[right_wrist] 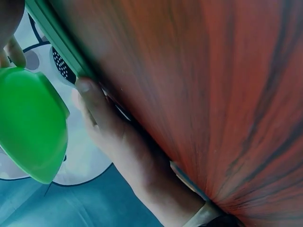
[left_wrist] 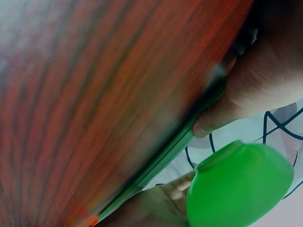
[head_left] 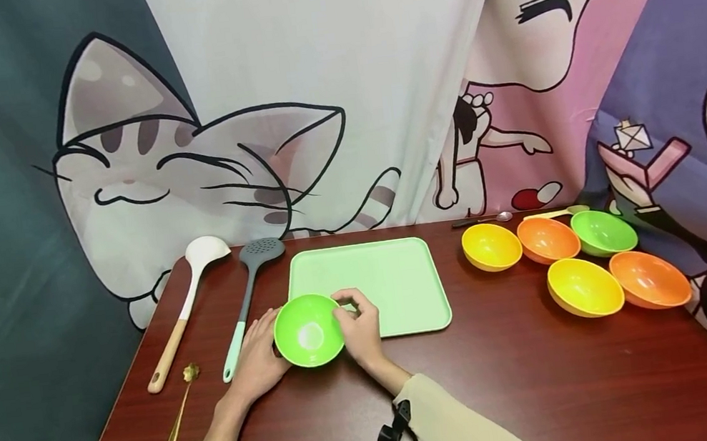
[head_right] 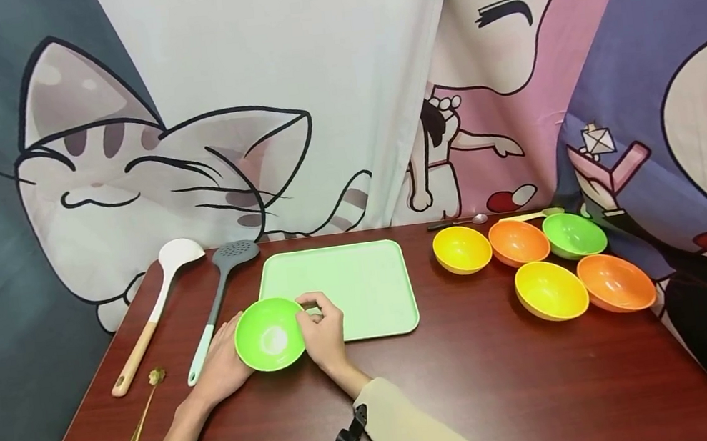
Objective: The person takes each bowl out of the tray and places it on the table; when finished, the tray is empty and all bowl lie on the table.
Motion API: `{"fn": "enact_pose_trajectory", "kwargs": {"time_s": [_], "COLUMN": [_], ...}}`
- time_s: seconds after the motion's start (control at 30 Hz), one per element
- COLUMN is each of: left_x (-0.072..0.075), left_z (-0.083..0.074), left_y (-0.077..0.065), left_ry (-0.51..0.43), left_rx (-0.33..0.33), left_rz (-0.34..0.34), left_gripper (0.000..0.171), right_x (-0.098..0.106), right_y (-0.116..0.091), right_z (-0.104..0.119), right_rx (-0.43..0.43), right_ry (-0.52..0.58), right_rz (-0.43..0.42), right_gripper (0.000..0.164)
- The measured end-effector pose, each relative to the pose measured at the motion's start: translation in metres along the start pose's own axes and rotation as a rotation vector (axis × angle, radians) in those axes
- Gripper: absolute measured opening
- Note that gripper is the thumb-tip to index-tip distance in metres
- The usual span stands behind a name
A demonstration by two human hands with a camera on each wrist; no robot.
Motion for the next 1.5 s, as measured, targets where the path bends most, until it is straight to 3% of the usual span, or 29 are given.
{"fn": "enact_pose_trajectory", "kwargs": {"time_s": [0.17,0.37,0.67,0.93,1.2,1.5], "left_x": [-0.002,-0.001,0.002,0.001,-0.003,-0.002], "left_z": [0.001,0.002,0.002,0.003,0.004,0.002], "left_y": [-0.001,0.0,0.001,0.0,-0.001,0.001], "left_ry": [0.008,0.019,0.013,0.016,0.011,0.0], "left_rx": [0.034,0.08,0.093,0.098,0.095,0.102], "left_rz": [0.035,0.077,0.089,0.094,0.078,0.099], "left_gripper": [0.075,0.083,0.091,0.091,0.09,0.092], "right_x": [0.022,0.049,0.1,0.154,0.209,0.249], "right_y": [0.001,0.001,0.001,0.002,-0.002,-0.008], "right_z": [-0.01,0.003,0.024,0.043,0.063,0.079], "right_rx": [0.035,0.087,0.138,0.126,0.072,0.067], "right_ry": [0.02,-0.003,-0.013,-0.111,-0.124,-0.16], "right_rz": [0.009,0.013,-0.049,-0.174,-0.355,-0.499], "right_gripper": [0.019,0.015,0.019,0.018,0.016,0.013]}}
Point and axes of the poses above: each hand's wrist, its own y-axis towards the middle knuckle, its own x-axis out of the back of the hand, z = x × y, the point moved 5 cm from there along y, towards the middle knuckle, and after that the axes turned 12 degrees about y, right-handed, at the moved point
